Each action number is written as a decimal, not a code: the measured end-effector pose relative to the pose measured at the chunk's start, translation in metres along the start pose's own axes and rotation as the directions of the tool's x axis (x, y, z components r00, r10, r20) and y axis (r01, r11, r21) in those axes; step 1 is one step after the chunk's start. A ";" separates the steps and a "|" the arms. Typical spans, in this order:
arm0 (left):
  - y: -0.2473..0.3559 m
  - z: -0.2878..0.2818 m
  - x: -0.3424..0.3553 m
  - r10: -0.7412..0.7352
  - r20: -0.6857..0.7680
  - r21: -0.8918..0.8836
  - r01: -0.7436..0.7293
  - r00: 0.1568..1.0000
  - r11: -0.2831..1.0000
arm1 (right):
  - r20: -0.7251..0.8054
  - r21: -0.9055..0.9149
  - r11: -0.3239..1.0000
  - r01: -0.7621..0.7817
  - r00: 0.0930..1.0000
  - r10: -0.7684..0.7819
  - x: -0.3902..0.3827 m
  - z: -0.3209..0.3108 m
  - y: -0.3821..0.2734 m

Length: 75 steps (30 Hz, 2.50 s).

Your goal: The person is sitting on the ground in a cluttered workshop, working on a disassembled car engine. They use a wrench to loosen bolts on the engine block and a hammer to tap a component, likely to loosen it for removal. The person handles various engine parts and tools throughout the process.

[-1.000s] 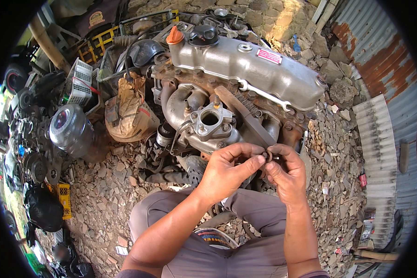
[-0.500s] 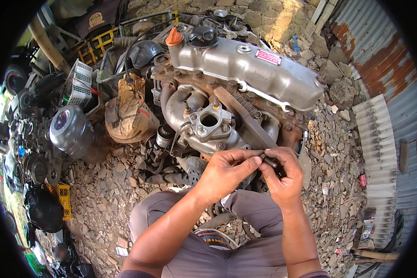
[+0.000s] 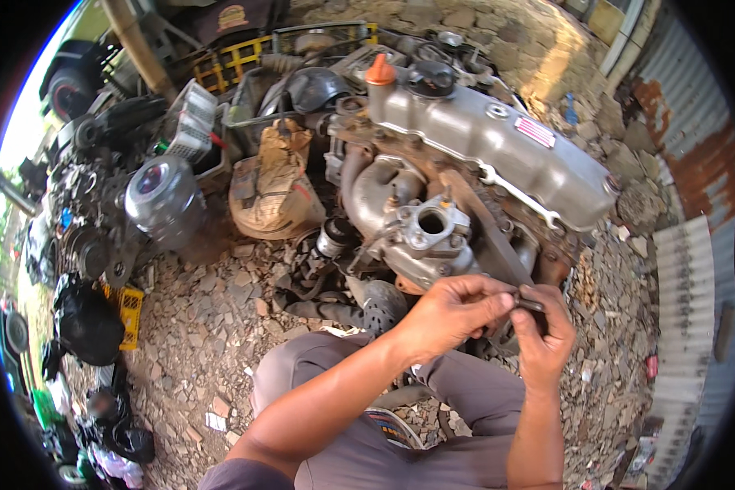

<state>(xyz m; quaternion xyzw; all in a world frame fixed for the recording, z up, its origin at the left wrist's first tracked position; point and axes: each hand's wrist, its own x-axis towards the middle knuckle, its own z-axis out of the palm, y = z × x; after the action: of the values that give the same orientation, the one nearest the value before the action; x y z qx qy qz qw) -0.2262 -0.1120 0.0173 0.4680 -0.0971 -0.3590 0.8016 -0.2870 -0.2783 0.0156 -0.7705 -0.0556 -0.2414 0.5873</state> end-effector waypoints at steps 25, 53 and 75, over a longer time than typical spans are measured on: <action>0.089 -0.186 0.047 0.339 -0.761 0.175 -0.327 0.554 0.929 | -0.335 0.365 0.916 -0.166 0.895 0.296 0.018 -0.049 0.031; 0.072 -0.195 0.092 0.617 -0.690 0.691 0.091 0.377 0.717 | -0.296 0.285 0.930 -0.233 0.901 0.317 0.014 -0.049 0.040; 0.071 -0.207 0.095 0.637 -0.659 0.738 0.183 0.400 0.649 | -0.285 0.276 0.928 -0.251 0.900 0.328 0.012 -0.045 0.039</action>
<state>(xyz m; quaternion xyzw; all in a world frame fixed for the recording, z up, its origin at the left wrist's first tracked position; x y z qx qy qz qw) -0.0210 -0.0130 -0.0547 0.8327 0.1381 0.1412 0.5172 -0.2757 -0.3347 -0.0049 -0.6453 0.1304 -0.2668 0.7039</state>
